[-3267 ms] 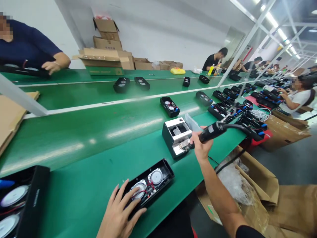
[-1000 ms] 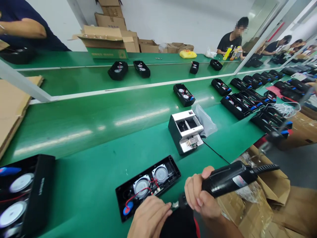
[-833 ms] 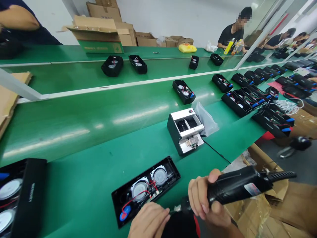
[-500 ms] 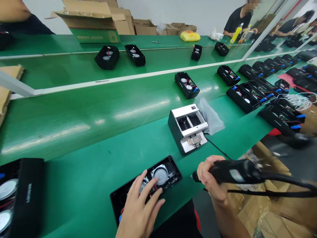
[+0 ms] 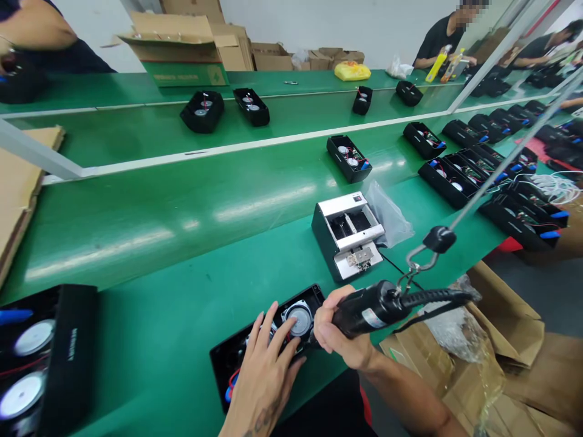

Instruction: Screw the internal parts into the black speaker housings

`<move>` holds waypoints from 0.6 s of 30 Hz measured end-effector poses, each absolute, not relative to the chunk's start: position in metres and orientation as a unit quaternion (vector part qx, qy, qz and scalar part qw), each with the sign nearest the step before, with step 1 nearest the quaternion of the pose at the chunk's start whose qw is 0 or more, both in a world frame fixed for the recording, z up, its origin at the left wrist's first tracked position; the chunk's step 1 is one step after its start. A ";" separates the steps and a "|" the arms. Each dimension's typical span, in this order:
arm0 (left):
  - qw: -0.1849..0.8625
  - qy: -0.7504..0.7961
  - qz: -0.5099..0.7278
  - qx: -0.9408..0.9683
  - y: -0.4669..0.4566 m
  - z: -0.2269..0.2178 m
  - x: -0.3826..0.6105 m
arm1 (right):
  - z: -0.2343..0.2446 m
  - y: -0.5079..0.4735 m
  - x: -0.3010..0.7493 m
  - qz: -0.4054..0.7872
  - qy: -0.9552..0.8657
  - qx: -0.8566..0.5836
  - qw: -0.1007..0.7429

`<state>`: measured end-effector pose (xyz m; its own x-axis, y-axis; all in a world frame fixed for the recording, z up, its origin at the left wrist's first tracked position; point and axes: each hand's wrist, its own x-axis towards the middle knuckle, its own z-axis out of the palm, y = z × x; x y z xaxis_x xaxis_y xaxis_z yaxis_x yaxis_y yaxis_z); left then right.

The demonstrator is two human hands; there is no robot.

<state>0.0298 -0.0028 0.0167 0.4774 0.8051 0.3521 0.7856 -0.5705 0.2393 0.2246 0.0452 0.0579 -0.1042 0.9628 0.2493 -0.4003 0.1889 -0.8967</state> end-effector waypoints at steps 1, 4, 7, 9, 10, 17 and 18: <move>0.027 0.467 0.222 0.855 -0.003 0.016 0.030 | 0.055 0.045 0.224 0.565 -0.480 -0.289 0.606; 0.042 0.475 0.225 0.850 -0.004 0.016 0.031 | 0.053 0.044 0.225 0.546 -0.480 -0.299 0.618; 0.042 0.467 0.216 0.856 -0.002 0.017 0.029 | 0.056 0.044 0.230 0.523 -0.498 -0.322 0.612; 0.033 0.451 0.213 0.866 0.001 0.018 0.026 | 0.060 0.045 0.232 0.520 -0.500 -0.317 0.616; 0.027 0.441 0.213 0.871 0.003 0.019 0.025 | 0.063 0.047 0.232 0.523 -0.495 -0.311 0.620; 0.041 0.408 0.268 0.872 0.003 0.021 0.019 | 0.097 0.043 0.236 0.572 -0.420 -0.238 0.664; 0.049 0.405 0.278 0.870 0.002 0.020 0.020 | 0.103 0.041 0.238 0.574 -0.410 -0.231 0.670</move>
